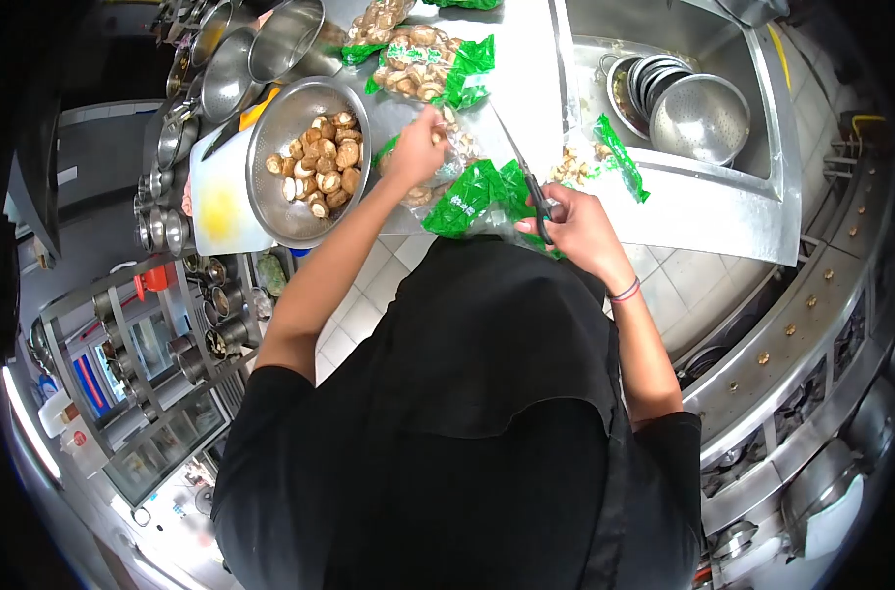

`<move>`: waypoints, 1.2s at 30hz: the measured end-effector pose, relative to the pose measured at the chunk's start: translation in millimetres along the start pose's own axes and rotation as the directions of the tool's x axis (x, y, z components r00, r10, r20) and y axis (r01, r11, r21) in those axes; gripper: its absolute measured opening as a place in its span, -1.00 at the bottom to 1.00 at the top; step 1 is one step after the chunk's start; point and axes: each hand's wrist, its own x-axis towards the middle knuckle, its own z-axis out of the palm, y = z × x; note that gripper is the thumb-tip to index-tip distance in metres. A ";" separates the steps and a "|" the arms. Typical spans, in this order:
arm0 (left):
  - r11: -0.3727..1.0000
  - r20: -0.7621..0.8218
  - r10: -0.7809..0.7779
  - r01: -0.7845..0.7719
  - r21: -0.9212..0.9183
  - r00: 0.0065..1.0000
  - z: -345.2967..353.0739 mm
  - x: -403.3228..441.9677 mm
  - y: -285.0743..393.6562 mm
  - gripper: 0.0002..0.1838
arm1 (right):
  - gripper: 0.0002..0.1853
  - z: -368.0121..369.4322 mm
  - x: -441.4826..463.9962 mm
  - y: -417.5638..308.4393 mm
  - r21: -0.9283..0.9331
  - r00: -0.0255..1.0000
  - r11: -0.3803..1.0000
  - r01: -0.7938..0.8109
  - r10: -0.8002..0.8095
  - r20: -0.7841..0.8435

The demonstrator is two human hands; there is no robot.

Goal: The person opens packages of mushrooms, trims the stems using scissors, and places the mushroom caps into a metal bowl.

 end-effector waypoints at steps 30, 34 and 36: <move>0.504 -0.224 -0.310 -0.040 -0.862 0.924 -31.0 -85.9 -1.6 -0.62 | -0.70 23.1 13.3 1.8 -0.290 0.982 0.957 -0.027 0.080 0.173; 0.612 -0.352 -0.273 -0.121 -0.781 0.895 -75.4 -77.4 -21.7 -0.78 | -0.72 5.5 5.0 1.7 -0.098 0.990 0.993 -0.073 0.084 0.112; 0.598 -0.233 -0.170 -0.088 -0.797 0.958 -79.6 -71.1 -23.1 -0.78 | -0.72 0.7 3.9 1.2 -0.134 0.996 0.990 -0.046 0.055 0.063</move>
